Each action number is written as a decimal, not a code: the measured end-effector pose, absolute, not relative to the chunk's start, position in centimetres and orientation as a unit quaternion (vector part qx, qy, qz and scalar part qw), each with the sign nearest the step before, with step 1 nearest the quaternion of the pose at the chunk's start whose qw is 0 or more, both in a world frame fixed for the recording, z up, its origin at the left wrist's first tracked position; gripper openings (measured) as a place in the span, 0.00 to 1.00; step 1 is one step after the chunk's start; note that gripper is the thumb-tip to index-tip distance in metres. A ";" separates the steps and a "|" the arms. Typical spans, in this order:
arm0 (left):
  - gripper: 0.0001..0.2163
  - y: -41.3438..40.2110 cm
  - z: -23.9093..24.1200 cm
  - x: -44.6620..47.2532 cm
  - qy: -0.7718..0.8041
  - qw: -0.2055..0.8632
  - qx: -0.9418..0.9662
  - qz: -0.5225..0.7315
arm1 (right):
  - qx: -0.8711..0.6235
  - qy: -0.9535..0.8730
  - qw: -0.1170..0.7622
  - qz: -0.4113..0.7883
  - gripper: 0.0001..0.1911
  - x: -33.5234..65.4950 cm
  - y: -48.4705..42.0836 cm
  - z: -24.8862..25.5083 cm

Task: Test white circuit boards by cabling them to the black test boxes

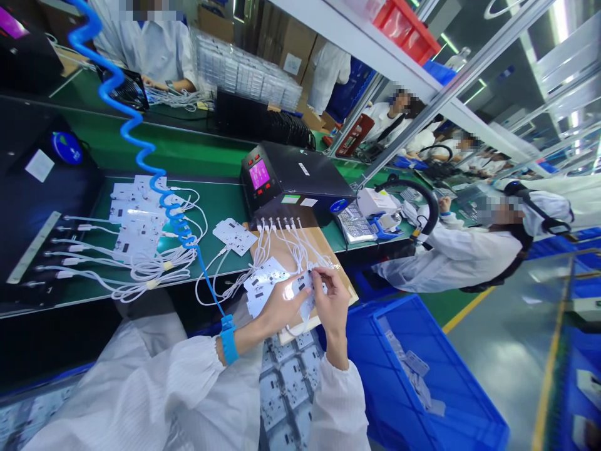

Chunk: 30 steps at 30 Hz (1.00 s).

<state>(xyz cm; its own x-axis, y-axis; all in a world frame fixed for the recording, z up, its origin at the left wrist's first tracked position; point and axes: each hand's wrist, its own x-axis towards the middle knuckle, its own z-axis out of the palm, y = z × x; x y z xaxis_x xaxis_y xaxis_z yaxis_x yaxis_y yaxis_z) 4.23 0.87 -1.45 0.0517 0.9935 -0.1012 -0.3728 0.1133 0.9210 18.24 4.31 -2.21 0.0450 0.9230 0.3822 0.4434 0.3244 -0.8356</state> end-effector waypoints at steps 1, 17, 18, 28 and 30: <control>0.21 0.9 -1.4 4.2 0.415 0.619 0.381 0.547 | -0.529 -0.648 0.491 0.245 0.12 18.3 4.3 -2.1; 0.23 1.5 -2.0 4.8 0.424 0.570 0.482 0.513 | -0.546 -0.638 0.471 0.270 0.14 19.6 4.5 -1.4; 0.24 1.6 -2.0 4.8 0.433 0.569 0.483 0.506 | -0.544 -0.646 0.462 0.269 0.15 19.8 4.5 -1.2; 0.22 2.0 -1.6 5.0 0.438 0.522 0.533 0.501 | -0.521 -0.745 0.412 0.059 0.12 19.5 4.9 -1.5; 0.21 2.1 -1.5 5.1 0.445 0.507 0.545 0.498 | -0.521 -0.745 0.413 0.058 0.12 19.3 5.0 -1.8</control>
<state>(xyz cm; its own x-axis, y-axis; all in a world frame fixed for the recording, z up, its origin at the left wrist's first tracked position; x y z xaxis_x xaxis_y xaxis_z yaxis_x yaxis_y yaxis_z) 5.07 2.15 -1.54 0.1081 0.9898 0.0924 -0.0209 -0.0907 0.9957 19.28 5.03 -1.82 -0.1160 0.8238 0.5549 0.7282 0.4505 -0.5166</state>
